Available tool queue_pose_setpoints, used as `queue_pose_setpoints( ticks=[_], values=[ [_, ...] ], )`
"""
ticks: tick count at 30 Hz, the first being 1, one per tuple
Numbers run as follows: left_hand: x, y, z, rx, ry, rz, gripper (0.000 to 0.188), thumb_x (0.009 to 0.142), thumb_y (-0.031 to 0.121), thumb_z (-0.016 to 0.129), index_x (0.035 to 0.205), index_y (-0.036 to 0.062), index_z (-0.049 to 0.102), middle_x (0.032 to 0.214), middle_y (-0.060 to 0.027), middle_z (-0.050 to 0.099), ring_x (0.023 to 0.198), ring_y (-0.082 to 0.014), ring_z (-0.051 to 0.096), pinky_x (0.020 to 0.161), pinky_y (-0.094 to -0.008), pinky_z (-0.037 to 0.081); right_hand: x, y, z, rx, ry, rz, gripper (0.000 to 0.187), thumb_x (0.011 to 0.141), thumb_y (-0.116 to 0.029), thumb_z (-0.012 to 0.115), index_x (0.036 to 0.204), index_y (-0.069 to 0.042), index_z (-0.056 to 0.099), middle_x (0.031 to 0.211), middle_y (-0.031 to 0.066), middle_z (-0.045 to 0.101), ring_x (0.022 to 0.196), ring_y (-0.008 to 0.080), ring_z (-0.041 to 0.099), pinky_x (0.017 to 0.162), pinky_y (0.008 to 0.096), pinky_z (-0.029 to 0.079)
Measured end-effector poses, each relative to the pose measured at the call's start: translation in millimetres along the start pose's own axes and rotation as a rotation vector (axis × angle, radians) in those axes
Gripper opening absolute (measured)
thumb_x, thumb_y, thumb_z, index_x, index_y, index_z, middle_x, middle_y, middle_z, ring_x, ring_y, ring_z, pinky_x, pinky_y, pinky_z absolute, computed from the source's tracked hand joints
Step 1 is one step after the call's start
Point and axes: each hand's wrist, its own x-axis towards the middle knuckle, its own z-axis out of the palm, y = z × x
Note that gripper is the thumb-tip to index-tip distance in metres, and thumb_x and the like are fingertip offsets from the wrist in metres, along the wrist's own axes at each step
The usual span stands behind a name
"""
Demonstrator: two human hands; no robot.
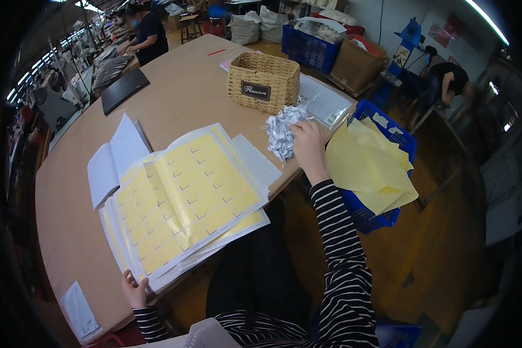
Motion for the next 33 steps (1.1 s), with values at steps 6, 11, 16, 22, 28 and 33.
queue_pose_setpoints(
  ticks=[6,11,16,22,28,33],
  values=[
    [25,-8,-13,-0.032,-0.054,0.0,0.039,0.07,-0.008,0.076,0.104,-0.0008,0.058,0.083,-0.0007,0.051,0.074,-0.0091,0.049,0.069,-0.0227,0.044,7,-13,-18,0.047,0.057,0.035,0.018,0.081,0.004,0.062,0.094,-0.003,0.071,0.092,0.0098,0.054,0.085,0.0256,0.054,0.076,0.0343,0.045],
    [33,-14,-14,0.099,0.023,0.06,0.021,0.081,0.0,0.071,0.096,-0.0026,0.057,0.086,-0.0059,0.057,0.074,-0.0117,0.053,0.07,-0.0249,0.046,9,-37,-37,0.385,0.103,0.222,0.014,0.081,0.003,0.062,0.092,-0.001,0.069,0.093,0.0125,0.055,0.088,0.0295,0.057,0.079,0.0354,0.047],
    [36,-26,15,0.189,0.173,0.525,0.038,0.081,0.013,0.077,0.103,-0.0045,0.053,0.089,-0.0148,0.063,0.076,-0.0178,0.06,0.07,-0.0297,0.049,-29,-75,-65,0.57,-0.012,0.111,0.017,0.082,0.005,0.06,0.096,0.0,0.067,0.096,0.0118,0.058,0.094,0.0286,0.06,0.08,0.035,0.049],
    [70,-39,-25,0.106,-0.298,0.604,0.056,0.078,0.018,0.08,0.116,-0.0051,0.047,0.088,-0.0171,0.064,0.07,-0.0213,0.061,0.064,-0.0325,0.05,-83,-96,-83,0.503,-0.171,0.063,0.011,0.085,-0.003,0.062,0.093,-0.004,0.069,0.1,0.0072,0.059,0.092,0.0225,0.059,0.086,0.0356,0.045],
    [69,-14,-17,0.166,-0.247,0.428,0.058,0.077,0.018,0.082,0.117,-0.0064,0.049,0.089,-0.0189,0.064,0.076,-0.0243,0.062,0.07,-0.0347,0.051,-120,-87,-111,0.454,-0.256,0.077,0.011,0.087,-0.004,0.062,0.094,-0.004,0.07,0.101,0.0053,0.059,0.089,0.0203,0.058,0.086,0.0353,0.045],
    [57,23,13,0.208,0.026,0.092,0.062,0.076,0.022,0.081,0.12,-0.0102,0.052,0.095,-0.0224,0.065,0.09,-0.028,0.064,0.081,-0.0377,0.051,-143,-86,-124,0.509,-0.24,0.236,0.012,0.087,-0.003,0.063,0.095,-0.005,0.071,0.103,0.0052,0.059,0.088,0.0208,0.057,0.083,0.0344,0.047]
  ],
)
